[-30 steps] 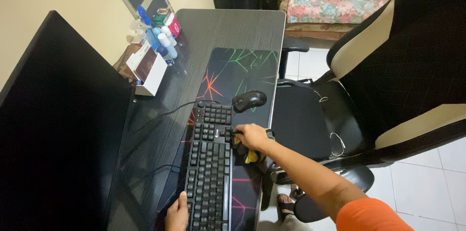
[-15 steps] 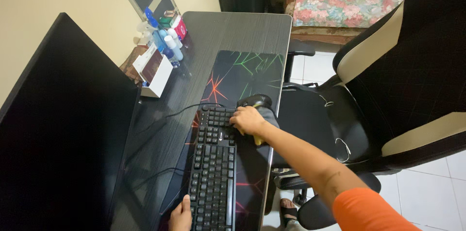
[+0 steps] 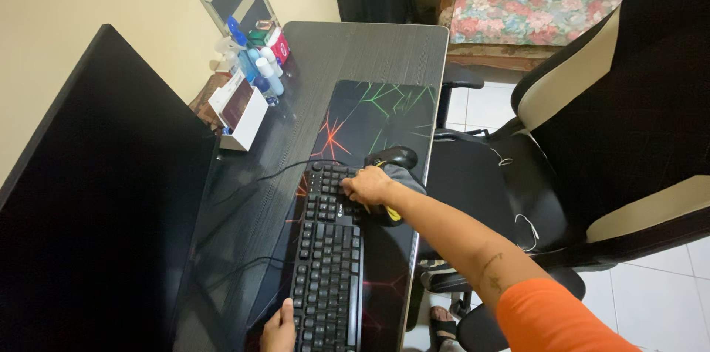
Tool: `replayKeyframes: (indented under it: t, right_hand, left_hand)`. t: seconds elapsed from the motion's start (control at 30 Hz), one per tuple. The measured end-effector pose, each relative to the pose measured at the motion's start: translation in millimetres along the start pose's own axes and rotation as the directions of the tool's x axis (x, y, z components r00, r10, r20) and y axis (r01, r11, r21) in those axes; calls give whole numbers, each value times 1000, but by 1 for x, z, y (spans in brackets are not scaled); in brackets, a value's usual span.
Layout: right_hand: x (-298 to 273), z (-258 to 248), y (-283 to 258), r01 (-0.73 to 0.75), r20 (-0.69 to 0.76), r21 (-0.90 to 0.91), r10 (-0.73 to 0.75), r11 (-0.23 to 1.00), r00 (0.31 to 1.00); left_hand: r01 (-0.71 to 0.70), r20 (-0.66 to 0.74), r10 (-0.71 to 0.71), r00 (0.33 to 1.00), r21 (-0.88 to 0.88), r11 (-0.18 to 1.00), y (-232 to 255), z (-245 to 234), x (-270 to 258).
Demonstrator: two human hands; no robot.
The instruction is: The person wipes a computer monitor, keyboard, mouse, and headset using a cloth, then uses a cotton swab and a bottle of solution to clean the keys on the keyboard.
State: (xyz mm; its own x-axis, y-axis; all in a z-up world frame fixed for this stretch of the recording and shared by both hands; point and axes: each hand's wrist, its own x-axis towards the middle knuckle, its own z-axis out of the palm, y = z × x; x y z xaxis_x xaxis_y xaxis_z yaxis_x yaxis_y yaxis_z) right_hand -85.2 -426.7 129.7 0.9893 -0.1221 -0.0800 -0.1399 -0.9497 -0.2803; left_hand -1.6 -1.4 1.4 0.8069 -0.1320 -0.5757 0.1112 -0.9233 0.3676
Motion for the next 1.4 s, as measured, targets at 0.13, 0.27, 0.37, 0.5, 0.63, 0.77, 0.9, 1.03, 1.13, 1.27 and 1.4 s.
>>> replayKeyframes:
  t: [0.13,0.27,0.37,0.5,0.63,0.77,0.9,1.03,1.13,1.27,1.4]
  right_hand:
    - [-6,6,7,81,-102,-42,-85,996,991]
    - [-13,13,15,99,-142,-63,-107,993,984]
    - [-11,19,25,140,-87,-112,-150,984,985]
    - [4,27,25,284,-186,-30,-284,958,941]
    - [0,38,25,235,-208,-70,-245,969,947]
    - [-28,33,44,252,-223,69,-231,965,947]
    - [-48,16,14,-134,-252,557,320,820,913]
    - [-69,14,-47,-36,-279,670,297,742,913]
    - [-76,4,-61,-92,-335,695,435,713,836]
    - [-61,-4,-38,-264,-448,560,555,785,701]
    - [-35,4,-29,-125,-306,-55,102,991,946]
  left_hand:
    - [-56,-38,54,998,-65,996,0,-2,-10]
    - [-1,-31,2,1000,29,1000,3,-9,-14]
    - [-66,-36,68,997,48,997,0,-7,-11]
    - [-69,-28,70,997,44,997,3,-8,-4]
    - [43,25,-44,999,52,998,10,-18,-6]
    - [56,24,-57,998,68,996,12,-17,-12]
    - [-89,-35,89,995,0,996,1,-6,-12]
    - [-100,-42,98,994,-48,994,-9,3,-9]
    - [-141,-34,140,990,-14,990,-10,3,-6]
    - [-129,-22,128,992,-58,990,-10,1,-11]
    - [-98,-15,98,995,-39,994,-3,-3,-14]
